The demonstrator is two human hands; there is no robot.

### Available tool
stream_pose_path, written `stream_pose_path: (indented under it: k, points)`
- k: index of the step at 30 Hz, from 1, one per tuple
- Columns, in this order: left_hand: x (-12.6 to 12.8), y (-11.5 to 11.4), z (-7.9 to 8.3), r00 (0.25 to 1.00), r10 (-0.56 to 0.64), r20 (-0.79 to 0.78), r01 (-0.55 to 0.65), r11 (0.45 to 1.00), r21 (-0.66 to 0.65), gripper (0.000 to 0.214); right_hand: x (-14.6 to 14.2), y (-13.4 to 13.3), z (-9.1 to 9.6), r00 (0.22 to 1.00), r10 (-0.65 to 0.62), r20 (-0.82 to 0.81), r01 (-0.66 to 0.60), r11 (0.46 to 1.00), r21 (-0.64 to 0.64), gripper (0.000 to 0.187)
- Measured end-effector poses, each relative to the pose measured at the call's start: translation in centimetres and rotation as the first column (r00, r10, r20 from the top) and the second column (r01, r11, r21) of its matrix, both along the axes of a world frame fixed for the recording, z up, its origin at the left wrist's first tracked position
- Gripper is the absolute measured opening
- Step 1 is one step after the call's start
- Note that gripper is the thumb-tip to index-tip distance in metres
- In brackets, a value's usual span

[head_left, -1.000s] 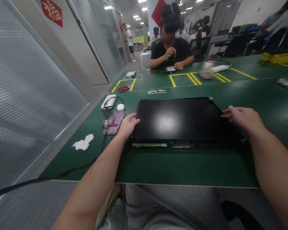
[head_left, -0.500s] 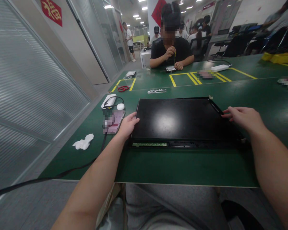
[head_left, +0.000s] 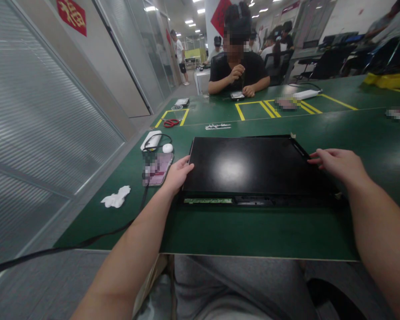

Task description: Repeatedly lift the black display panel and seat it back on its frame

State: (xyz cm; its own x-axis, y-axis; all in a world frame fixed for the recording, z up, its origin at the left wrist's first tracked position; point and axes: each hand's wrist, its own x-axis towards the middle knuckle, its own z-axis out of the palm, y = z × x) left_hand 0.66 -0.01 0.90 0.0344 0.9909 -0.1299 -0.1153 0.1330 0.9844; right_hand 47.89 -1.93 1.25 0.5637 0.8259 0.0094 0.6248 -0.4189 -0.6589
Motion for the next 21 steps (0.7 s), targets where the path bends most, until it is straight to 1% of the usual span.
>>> stream_pose_path:
  k: [7, 9, 14, 16, 19, 21]
  points:
    - [0.12, -0.09, 0.13, 0.999, -0.009, -0.046, 0.009, 1.000, -0.003, 0.059, 0.11, 0.06, 0.01, 1.000, 0.008, 0.025, -0.008, 1.000, -0.014, 0.035]
    - [0.11, -0.10, 0.13, 0.999, -0.010, -0.047, 0.010, 1.000, -0.001, 0.059, 0.04, 0.04, 0.09, 1.000, 0.001, 0.020, -0.001, 1.000, -0.010, 0.034]
    - [-0.17, 0.03, 0.03, 0.999, 0.035, -0.024, -0.034, 0.999, 0.013, 0.059, -0.11, -0.03, 0.27, 1.000, 0.012, 0.027, -0.012, 1.000, -0.023, 0.034]
    - [-0.29, 0.10, 0.00, 1.000, 0.026, -0.011, -0.026, 0.999, 0.023, 0.059, -0.18, -0.06, 0.37, 0.999, 0.008, 0.038, -0.007, 0.999, -0.039, 0.034]
    - [-0.45, 0.29, -0.10, 1.000, -0.008, -0.023, 0.009, 0.998, 0.055, 0.058, -0.39, -0.13, 0.62, 0.999, 0.001, 0.036, 0.001, 0.999, -0.049, 0.033]
    - [-0.63, 0.52, -0.27, 0.994, 0.023, -0.106, -0.010, 0.992, 0.128, 0.054, -0.62, -0.22, 0.84, 0.999, -0.001, 0.037, 0.003, 0.999, -0.054, 0.033]
